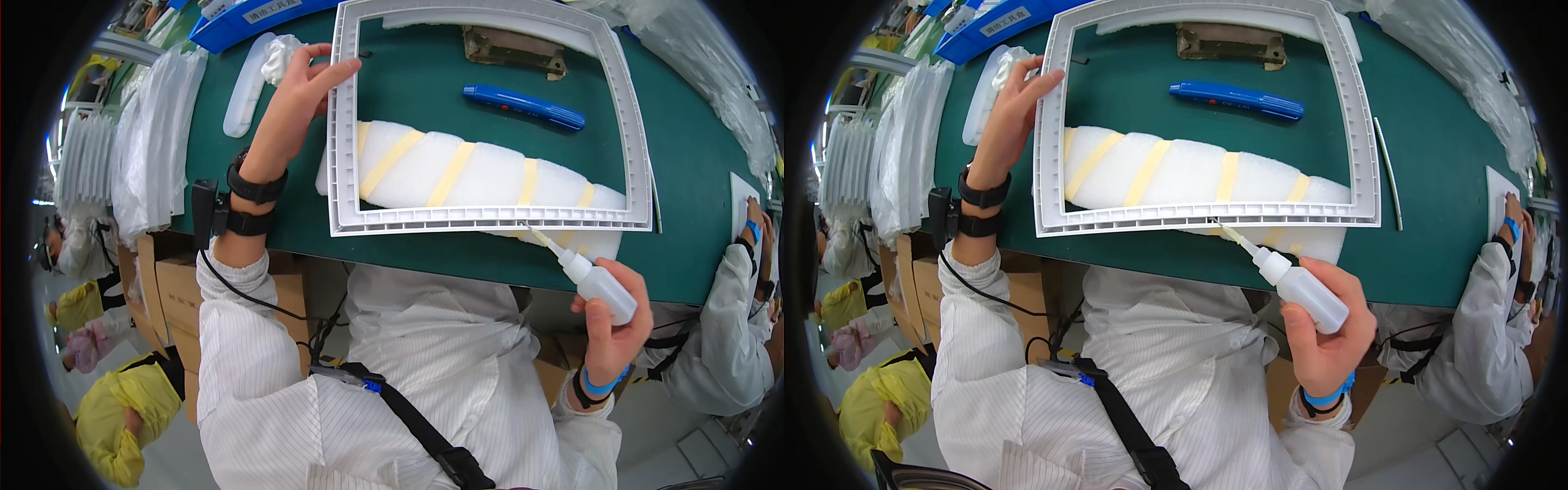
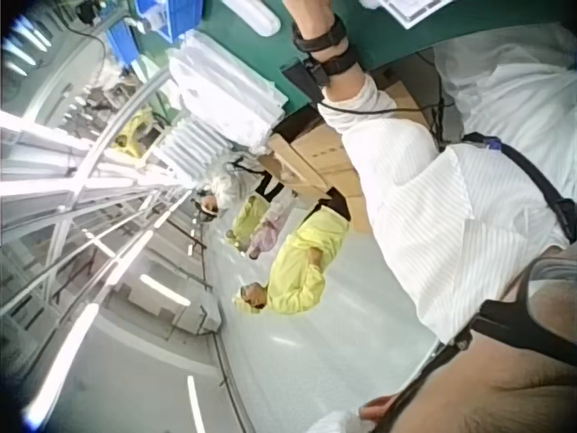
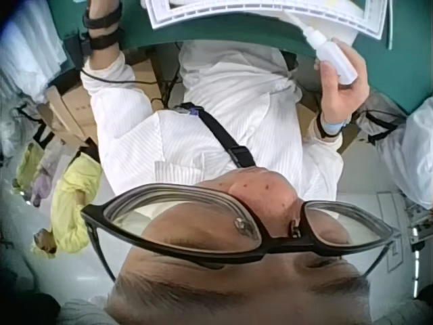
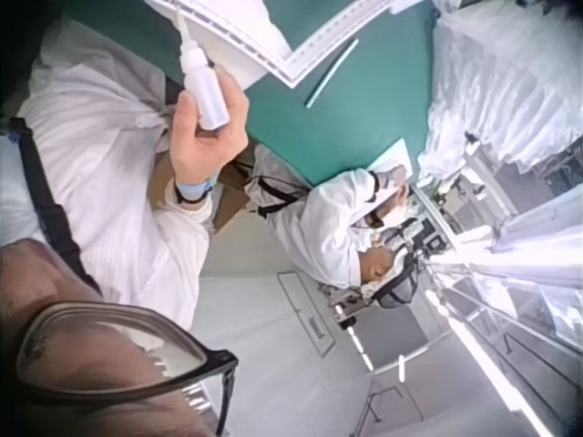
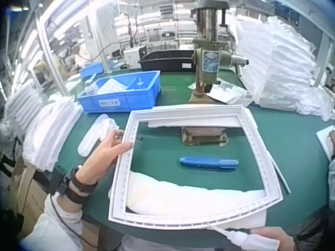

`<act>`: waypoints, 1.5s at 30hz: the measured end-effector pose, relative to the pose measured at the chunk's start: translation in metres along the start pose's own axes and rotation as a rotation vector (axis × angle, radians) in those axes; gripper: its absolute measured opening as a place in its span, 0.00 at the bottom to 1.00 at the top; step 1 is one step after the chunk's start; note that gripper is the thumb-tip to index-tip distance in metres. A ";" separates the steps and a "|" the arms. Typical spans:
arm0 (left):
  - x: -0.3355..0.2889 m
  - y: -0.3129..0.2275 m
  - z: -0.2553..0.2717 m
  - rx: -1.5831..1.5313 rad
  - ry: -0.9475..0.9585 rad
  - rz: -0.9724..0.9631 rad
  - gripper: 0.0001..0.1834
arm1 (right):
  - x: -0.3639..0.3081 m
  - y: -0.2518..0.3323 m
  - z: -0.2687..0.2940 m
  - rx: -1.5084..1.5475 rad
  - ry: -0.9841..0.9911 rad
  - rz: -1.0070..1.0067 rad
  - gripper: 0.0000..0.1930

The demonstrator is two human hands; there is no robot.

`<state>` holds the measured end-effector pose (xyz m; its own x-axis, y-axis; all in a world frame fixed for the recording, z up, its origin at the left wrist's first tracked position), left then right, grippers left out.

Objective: Assembling a white plastic frame by inserting small components, applying adhesive, and using a hand-press tool in a factory environment.

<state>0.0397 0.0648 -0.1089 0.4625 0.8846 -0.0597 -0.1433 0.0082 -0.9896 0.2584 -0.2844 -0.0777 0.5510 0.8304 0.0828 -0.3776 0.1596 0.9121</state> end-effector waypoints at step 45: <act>0.132 -0.089 -0.099 0.669 0.699 -0.330 0.19 | -0.063 -0.050 -0.039 1.554 0.103 -0.163 0.19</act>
<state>0.2006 0.1349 -0.0419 0.9439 0.3224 -0.0720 -0.2762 0.6507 -0.7073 0.2132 -0.3240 -0.1441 0.4321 0.9016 -0.0215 0.8230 -0.3845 0.4181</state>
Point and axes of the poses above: each hand's wrist, its own x-axis towards the middle knuckle, its own z-axis out of the back of the hand, y = z × x, the point moved 4 cm from there along x, towards the middle knuckle, and after that the axes turned 8 degrees about -x, right-handed, at the moved point
